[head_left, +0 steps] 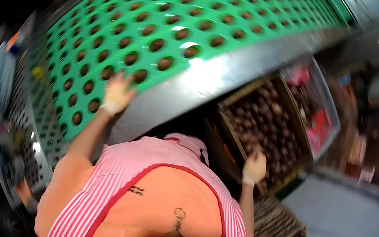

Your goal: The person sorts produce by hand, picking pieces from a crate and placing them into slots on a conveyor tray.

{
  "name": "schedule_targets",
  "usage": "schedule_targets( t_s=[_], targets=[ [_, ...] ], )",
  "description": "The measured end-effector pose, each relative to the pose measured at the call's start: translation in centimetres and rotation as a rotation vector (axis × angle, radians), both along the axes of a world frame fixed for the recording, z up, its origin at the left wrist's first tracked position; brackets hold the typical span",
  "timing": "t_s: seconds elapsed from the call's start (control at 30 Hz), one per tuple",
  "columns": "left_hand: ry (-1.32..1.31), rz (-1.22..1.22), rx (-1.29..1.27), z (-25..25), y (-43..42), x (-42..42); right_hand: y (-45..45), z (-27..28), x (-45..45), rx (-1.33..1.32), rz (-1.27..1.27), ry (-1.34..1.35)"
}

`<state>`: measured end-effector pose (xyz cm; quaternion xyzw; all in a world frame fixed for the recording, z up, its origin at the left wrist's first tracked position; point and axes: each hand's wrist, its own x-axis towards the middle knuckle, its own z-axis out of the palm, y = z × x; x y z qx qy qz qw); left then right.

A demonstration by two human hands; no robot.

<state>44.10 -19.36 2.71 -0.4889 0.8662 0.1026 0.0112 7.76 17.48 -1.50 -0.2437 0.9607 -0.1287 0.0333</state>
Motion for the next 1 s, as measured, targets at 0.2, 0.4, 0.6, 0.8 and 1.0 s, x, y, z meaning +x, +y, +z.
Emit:
schedule_targets(
  t_s=[0.2, 0.4, 0.6, 0.8, 1.0],
  targets=[
    [0.182, -0.214, -0.204, -4.2, -3.2, -1.5, 0.5, -0.2, -0.7, -0.049, 0.023, -0.027],
    [0.252, -0.233, -0.257, -1.9, -2.9, -6.7, 1.2, -1.5, -0.6, -0.197, 0.085, 0.142],
    [0.718, -0.429, 0.163, 0.0, 8.7, -21.6, 1.4, -0.9, -1.0, -0.152, 0.077, -0.136],
    [0.505, -0.726, 0.333, 2.4, 16.1, -33.1, 3.3, 2.0, -7.0, -0.391, -0.109, -0.231],
    [0.233, -0.794, 0.305, -0.6, 14.8, -43.2, 6.4, 1.1, -18.9, -0.134, -0.352, -0.098]
  ],
)
